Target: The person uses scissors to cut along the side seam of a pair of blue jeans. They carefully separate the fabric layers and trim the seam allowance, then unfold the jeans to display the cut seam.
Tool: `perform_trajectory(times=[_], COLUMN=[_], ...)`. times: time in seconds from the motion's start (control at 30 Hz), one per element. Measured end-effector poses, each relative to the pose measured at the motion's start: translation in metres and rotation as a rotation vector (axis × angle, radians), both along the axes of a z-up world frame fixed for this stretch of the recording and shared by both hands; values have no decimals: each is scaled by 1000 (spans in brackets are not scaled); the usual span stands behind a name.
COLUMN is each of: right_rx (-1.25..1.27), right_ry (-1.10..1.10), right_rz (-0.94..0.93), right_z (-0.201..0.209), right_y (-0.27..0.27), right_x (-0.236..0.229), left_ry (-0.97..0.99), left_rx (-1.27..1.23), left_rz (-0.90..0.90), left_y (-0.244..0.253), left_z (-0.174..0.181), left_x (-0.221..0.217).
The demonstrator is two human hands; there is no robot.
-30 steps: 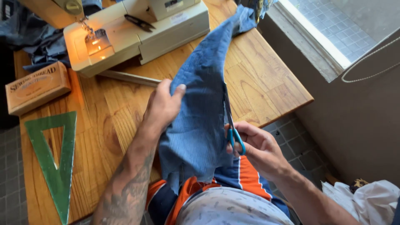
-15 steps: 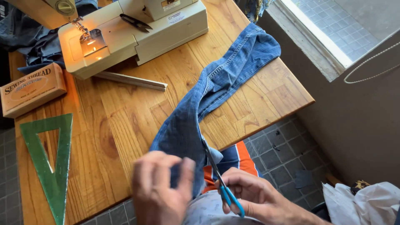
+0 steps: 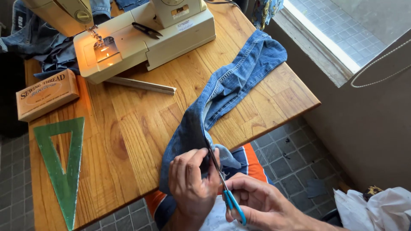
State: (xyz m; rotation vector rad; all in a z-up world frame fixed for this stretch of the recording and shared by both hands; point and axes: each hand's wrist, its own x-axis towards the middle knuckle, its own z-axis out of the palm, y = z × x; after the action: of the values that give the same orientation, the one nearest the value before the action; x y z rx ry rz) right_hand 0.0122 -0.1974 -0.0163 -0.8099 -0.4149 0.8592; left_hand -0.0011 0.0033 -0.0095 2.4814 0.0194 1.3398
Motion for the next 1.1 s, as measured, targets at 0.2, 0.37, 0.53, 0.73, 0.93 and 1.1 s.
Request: perform_trajectory(times=[0.2, 0.37, 0.53, 0.73, 0.93, 1.1], right_rx=[-54, -102, -44, -32, -60, -40], right_ry=[-65, -149, -155, -125, -159, -149], right_rz=[-34, -66, -78, -84, -97, -110], right_z=[-1, 8, 10, -3, 1, -2], right_y=[3, 8, 16, 12, 16, 19], right_x=[3, 12, 12, 14, 16, 13], left_ry=[10, 84, 123, 180, 184, 206], left_rx=[-30, -89, -156, -146, -153, -198], left_rz=[-101, -241, -330, -359, -408, -445], left_y=[9, 18, 21, 28, 27, 30], left_z=[-4, -1, 6, 1, 6, 8], left_x=[-8, -14, -17, -20, -23, -26])
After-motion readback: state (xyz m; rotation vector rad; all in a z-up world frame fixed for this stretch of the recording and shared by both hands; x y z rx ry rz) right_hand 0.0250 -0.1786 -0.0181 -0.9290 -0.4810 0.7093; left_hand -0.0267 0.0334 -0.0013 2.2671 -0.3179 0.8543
